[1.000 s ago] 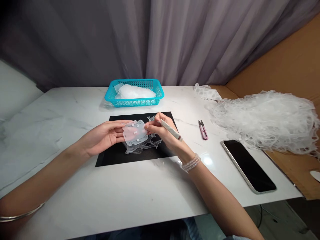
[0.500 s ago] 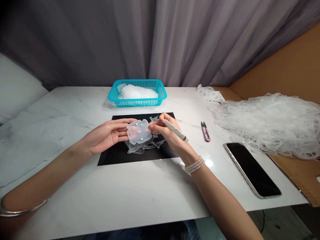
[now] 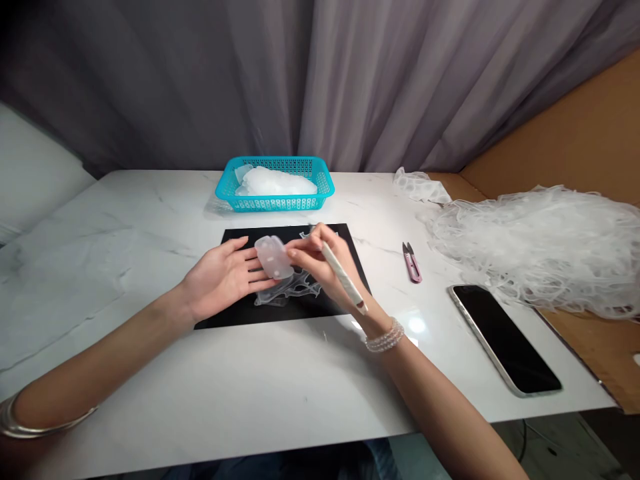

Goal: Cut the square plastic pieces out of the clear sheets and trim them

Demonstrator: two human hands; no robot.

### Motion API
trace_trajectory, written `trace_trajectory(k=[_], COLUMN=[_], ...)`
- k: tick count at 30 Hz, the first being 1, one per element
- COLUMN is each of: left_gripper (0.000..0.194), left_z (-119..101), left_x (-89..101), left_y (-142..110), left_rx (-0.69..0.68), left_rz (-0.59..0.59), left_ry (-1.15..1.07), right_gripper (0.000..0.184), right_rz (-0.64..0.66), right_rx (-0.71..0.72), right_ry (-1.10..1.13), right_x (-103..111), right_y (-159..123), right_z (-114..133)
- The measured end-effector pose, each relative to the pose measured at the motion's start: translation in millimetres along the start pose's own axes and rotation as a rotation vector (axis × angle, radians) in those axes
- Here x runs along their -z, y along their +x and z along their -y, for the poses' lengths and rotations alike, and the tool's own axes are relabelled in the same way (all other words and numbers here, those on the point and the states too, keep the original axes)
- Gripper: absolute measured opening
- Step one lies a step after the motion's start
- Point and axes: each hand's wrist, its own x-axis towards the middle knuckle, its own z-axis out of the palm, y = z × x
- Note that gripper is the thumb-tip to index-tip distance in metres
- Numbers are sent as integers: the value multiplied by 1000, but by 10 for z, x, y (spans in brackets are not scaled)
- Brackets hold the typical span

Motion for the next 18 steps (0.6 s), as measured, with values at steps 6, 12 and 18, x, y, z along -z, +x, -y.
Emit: trace_trajectory(k=[6,12,18], left_gripper=[60,61,60], left_z=[29,10,23], left_x=[-37,-42,-16], left_y=[-63,-97,-92], left_rx=[53,70,52], left_rz=[46,218,251], left_ry=[-172,-229,-173], right_gripper=[38,40,40], right_rz=[186,-1,130], right_rx=[-147,33,-85], right_ry=[88,-414,-303], right_x=[-93,-26,-145], right_y=[-49,-27,-72], right_z=[45,92,-31])
